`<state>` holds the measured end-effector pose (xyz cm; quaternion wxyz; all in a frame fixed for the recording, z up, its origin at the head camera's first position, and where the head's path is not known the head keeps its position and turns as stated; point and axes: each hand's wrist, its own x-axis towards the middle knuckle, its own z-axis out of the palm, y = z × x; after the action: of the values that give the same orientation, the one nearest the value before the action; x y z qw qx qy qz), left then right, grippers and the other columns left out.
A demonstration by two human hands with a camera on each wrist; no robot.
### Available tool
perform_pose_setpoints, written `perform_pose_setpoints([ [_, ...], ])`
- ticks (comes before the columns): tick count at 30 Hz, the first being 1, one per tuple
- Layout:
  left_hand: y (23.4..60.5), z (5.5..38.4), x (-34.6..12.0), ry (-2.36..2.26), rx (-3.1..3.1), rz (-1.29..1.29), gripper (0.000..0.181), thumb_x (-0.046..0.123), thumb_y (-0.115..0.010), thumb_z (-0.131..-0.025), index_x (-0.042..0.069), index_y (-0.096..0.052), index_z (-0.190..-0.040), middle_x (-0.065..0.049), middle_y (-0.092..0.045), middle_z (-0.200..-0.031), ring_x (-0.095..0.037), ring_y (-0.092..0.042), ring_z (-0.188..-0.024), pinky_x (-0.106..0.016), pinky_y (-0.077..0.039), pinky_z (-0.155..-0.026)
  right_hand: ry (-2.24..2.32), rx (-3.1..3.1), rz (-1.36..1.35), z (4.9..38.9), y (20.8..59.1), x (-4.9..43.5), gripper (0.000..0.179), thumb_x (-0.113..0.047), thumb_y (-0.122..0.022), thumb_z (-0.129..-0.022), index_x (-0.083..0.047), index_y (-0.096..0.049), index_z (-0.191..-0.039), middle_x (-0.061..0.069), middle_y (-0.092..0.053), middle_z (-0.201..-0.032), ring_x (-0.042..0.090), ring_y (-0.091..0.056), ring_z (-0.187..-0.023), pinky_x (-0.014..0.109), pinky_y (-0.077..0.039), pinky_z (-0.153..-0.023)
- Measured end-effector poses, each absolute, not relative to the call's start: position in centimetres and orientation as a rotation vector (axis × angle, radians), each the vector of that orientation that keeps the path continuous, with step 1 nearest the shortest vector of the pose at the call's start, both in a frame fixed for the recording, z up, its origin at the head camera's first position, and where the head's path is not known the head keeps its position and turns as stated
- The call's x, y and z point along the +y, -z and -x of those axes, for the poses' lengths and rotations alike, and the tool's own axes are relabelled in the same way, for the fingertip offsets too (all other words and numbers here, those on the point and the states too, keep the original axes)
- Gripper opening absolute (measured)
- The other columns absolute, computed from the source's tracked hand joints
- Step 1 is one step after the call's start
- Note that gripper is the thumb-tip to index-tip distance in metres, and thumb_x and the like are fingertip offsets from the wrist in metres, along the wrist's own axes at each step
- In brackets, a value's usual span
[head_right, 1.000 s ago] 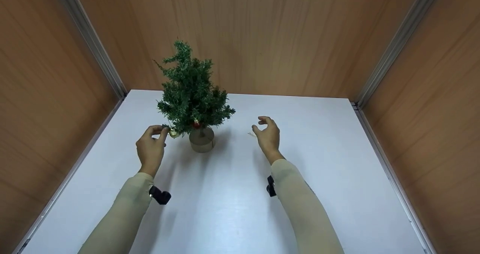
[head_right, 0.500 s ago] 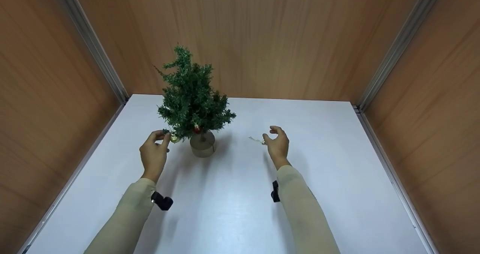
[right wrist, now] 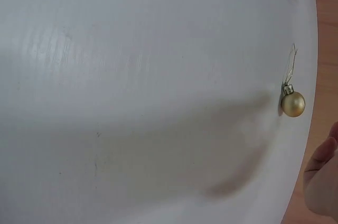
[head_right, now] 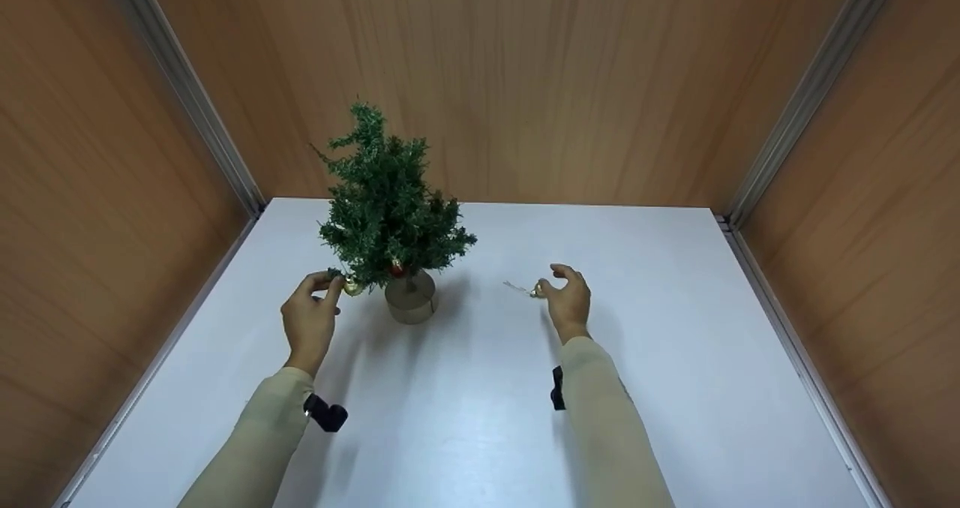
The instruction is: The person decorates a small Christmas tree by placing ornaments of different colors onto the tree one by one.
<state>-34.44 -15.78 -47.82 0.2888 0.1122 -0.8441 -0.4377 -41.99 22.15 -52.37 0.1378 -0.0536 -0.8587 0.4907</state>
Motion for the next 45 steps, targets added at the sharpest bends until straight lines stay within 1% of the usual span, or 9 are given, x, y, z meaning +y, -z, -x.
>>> perform_pose_setpoints([
  [9, 48.1, 34.4, -15.9, 1.161, -2.253, -0.299, 0.026, 0.044, -0.056, -0.086, 0.022, -0.063, -0.099, 0.011, -0.061, -0.086, -0.005, -0.053, -0.052, -0.030, -0.040, -0.047, -1.458, -2.488, 0.167, 42.1, 53.8, 22.5, 0.042, -0.021, -0.068, -0.081, -0.004, -0.055, -0.118, 0.013, -0.054, -0.113, 0.030, -0.044, -0.113, 0.041, -0.032, -0.095],
  [17, 48.1, 34.6, -16.0, 1.142, -2.249, -0.296, 0.023, 0.040, -0.058, -0.086, 0.021, -0.064, -0.098, 0.010, -0.061, -0.085, -0.004, -0.052, -0.051, -0.028, -0.041, -0.047, -1.491, -2.509, 0.182, 42.6, 53.9, 22.6, 0.043, -0.023, -0.066, -0.083, -0.003, -0.054, -0.119, 0.013, -0.052, -0.115, 0.031, -0.041, -0.116, 0.042, -0.032, -0.094],
  [25, 48.1, 34.7, -16.1, 1.157, -2.242, -0.291, 0.020, 0.037, -0.059, -0.086, 0.021, -0.064, -0.097, 0.010, -0.061, -0.084, -0.005, -0.052, -0.051, -0.028, -0.041, -0.047, -1.570, -2.517, 0.247, 42.4, 54.0, 22.2, 0.052, -0.032, -0.066, -0.082, -0.005, -0.051, -0.123, 0.013, -0.050, -0.120, 0.028, -0.042, -0.113, 0.038, -0.040, -0.083],
  [29, 48.0, 34.8, -16.0, 1.173, -2.235, -0.280, 0.021, 0.038, -0.059, -0.086, 0.021, -0.064, -0.097, 0.011, -0.060, -0.083, -0.005, -0.052, -0.052, -0.028, -0.041, -0.047, -1.609, -2.524, 0.260, 42.5, 54.5, 22.2, 0.050, -0.029, -0.064, -0.084, -0.005, -0.049, -0.126, 0.013, -0.048, -0.122, 0.027, -0.045, -0.109, 0.037, -0.043, -0.080],
  [31, 48.0, 34.8, -16.0, 1.176, -2.232, -0.277, 0.021, 0.039, -0.059, -0.086, 0.022, -0.064, -0.097, 0.012, -0.060, -0.083, -0.005, -0.052, -0.052, -0.028, -0.041, -0.047, -1.608, -2.529, 0.257, 42.5, 54.8, 22.2, 0.049, -0.027, -0.063, -0.085, -0.005, -0.049, -0.126, 0.013, -0.048, -0.122, 0.027, -0.045, -0.109, 0.038, -0.044, -0.081],
  [33, 48.0, 34.9, -16.1, 1.176, -2.227, -0.276, 0.021, 0.038, -0.058, -0.086, 0.021, -0.063, -0.097, 0.012, -0.060, -0.083, -0.005, -0.052, -0.052, -0.028, -0.041, -0.047, -1.585, -2.537, 0.245, 42.7, 55.1, 22.2, 0.048, -0.026, -0.064, -0.085, -0.005, -0.050, -0.126, 0.013, -0.049, -0.122, 0.028, -0.044, -0.112, 0.038, -0.041, -0.085],
  [38, 48.2, 35.0, -16.2, 1.157, -2.220, -0.279, 0.021, 0.038, -0.058, -0.086, 0.021, -0.064, -0.097, 0.010, -0.061, -0.082, -0.005, -0.052, -0.050, -0.028, -0.040, -0.047, -1.527, -2.541, 0.219, 43.2, 55.8, 22.4, 0.047, -0.027, -0.066, -0.083, -0.006, -0.053, -0.122, 0.013, -0.052, -0.119, 0.029, -0.042, -0.116, 0.041, -0.032, -0.095],
  [45, 48.3, 35.3, -16.1, 1.147, -2.236, -0.292, 0.024, 0.040, -0.056, -0.087, 0.021, -0.063, -0.098, 0.011, -0.060, -0.081, -0.004, -0.052, -0.051, -0.028, -0.040, -0.048, -1.487, -2.573, 0.227, 43.8, 56.6, 22.6, 0.047, -0.030, -0.066, -0.082, -0.008, -0.054, -0.122, 0.010, -0.052, -0.119, 0.029, -0.042, -0.116, 0.041, -0.029, -0.097],
])
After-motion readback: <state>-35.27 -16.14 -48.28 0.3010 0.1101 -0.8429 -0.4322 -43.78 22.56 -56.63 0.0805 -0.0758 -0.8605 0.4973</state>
